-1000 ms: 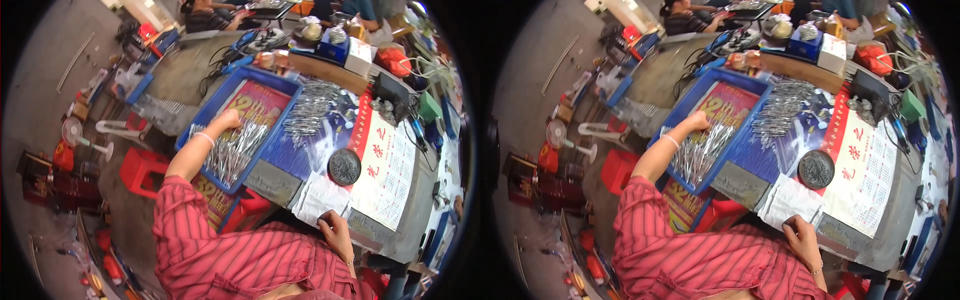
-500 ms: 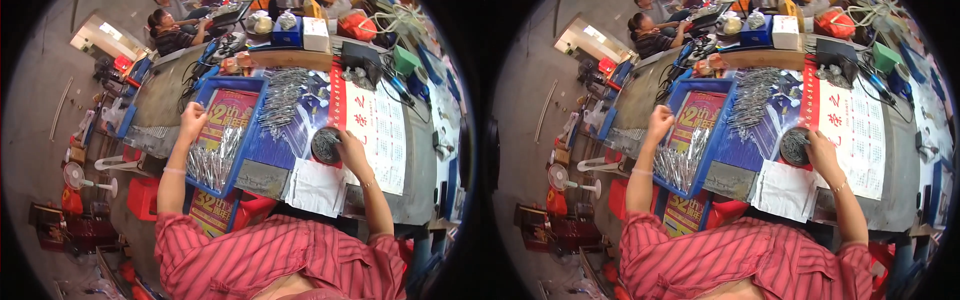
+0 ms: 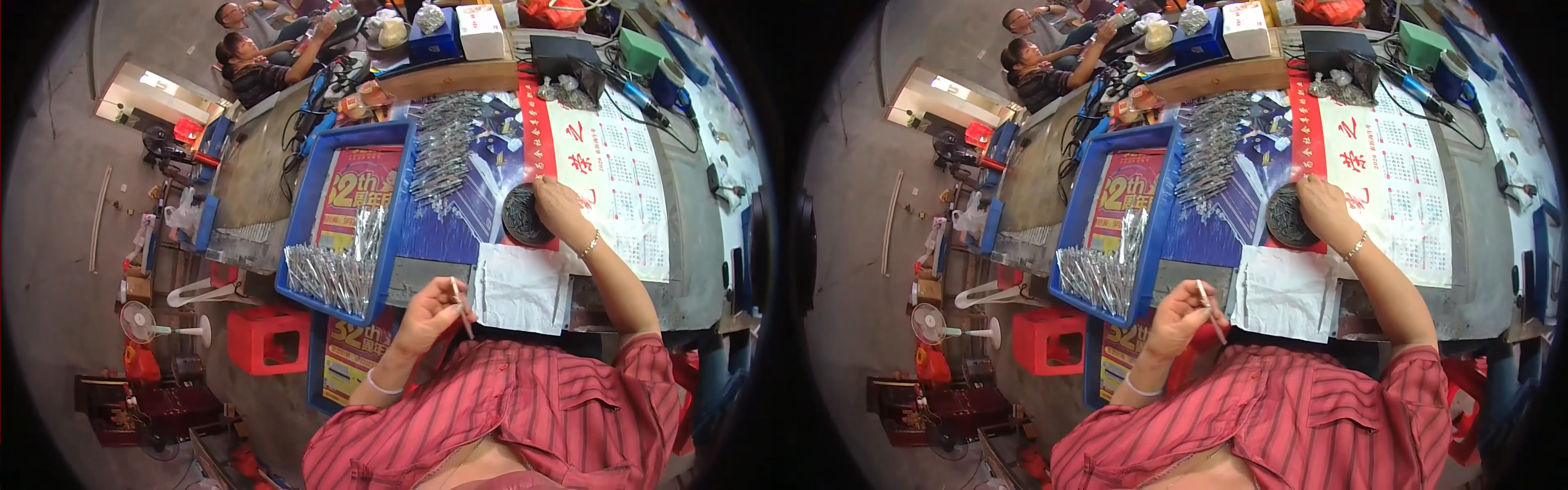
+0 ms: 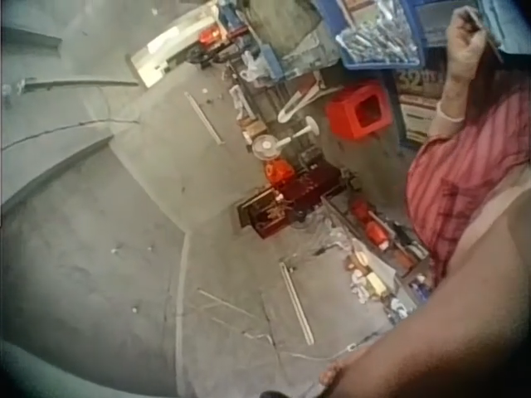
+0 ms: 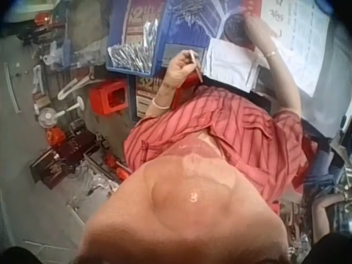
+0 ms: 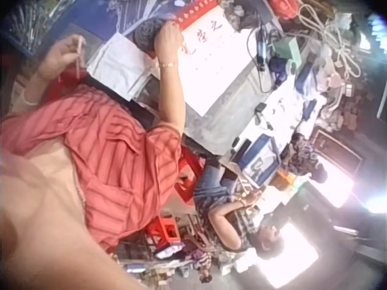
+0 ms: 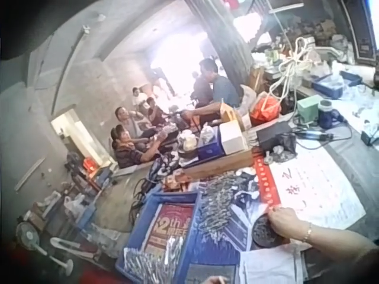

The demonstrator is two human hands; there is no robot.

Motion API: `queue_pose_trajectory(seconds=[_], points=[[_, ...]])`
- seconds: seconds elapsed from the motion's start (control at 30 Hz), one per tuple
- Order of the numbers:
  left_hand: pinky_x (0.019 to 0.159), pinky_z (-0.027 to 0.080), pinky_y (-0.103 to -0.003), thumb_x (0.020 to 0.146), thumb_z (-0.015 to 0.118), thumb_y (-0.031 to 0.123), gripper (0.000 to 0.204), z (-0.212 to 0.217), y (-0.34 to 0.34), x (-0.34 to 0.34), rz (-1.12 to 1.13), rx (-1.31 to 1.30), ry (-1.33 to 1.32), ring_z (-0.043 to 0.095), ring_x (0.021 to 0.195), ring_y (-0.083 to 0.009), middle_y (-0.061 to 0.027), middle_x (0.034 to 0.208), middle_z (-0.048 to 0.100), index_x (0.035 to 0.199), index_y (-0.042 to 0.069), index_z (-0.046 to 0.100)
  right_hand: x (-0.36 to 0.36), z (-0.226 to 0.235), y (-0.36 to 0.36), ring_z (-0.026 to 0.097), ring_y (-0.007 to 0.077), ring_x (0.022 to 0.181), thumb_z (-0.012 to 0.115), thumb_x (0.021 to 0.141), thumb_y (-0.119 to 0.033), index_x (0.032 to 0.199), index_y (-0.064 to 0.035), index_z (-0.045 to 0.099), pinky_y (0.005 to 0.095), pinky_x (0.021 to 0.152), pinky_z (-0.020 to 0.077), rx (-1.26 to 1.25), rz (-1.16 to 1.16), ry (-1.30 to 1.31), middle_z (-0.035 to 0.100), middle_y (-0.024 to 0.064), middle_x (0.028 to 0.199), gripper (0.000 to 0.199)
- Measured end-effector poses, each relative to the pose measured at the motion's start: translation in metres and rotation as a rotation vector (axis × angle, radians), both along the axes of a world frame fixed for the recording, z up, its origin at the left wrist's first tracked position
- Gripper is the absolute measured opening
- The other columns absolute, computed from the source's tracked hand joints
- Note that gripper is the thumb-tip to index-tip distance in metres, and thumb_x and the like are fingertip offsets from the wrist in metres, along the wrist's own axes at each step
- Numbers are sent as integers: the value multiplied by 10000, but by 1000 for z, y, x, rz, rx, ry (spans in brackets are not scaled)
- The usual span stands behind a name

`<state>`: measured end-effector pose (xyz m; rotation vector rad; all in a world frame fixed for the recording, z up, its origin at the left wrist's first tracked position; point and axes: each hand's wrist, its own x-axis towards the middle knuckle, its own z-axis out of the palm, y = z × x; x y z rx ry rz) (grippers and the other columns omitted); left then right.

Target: Manually inserting small metal pins into a circular component at a manufacturing workbench.

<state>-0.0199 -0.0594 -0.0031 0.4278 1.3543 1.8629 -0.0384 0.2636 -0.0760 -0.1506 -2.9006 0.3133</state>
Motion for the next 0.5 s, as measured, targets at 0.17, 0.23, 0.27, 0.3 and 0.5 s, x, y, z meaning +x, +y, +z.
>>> queue_pose_trajectory(seconds=[0.17, 0.23, 0.27, 0.3, 0.5], points=[[766, 499, -271, 917, 484, -4, 247, -12, 26, 18, -6, -4, -88, 616, 821, -144, -78, 901, 603, 1164, -20, 487, -5, 4, 0, 618, 326, 803, 603, 717, -54, 979, -10, 500, 419, 667, 496, -93, 41, 65, 601, 165, 866, 285], [761, 497, -256, 914, 494, -5, 249, -11, 30, 22, -2, 0, -75, 617, 816, -134, -73, 898, 608, 1163, -20, 490, -9, -2, 3, 619, 323, 808, 587, 721, -53, 949, -9, 531, 417, 678, 499, -70, 52, 77, 610, 159, 856, 239], [759, 498, -248, 911, 502, -11, 245, -9, 31, 23, -7, -8, -80, 621, 820, -132, -68, 904, 607, 1156, -17, 498, -11, -2, 3, 620, 322, 810, 578, 720, -52, 921, -7, 552, 416, 686, 502, -63, 55, 74, 616, 157, 849, 208], [754, 499, -242, 909, 507, -13, 242, -11, 31, 23, -6, -3, -68, 624, 827, -129, -64, 908, 606, 1151, -15, 504, -14, -2, 1, 622, 321, 811, 569, 720, -50, 889, -7, 568, 416, 697, 504, -60, 37, 63, 622, 157, 841, 174], [735, 504, -225, 916, 523, 9, 223, -15, 29, 22, 13, -42, -109, 633, 819, -117, -58, 909, 621, 1138, -3, 520, -13, 6, 3, 618, 335, 814, 577, 725, -81, 828, 0, 583, 427, 718, 503, -53, 47, -15, 625, 175, 817, 131]])
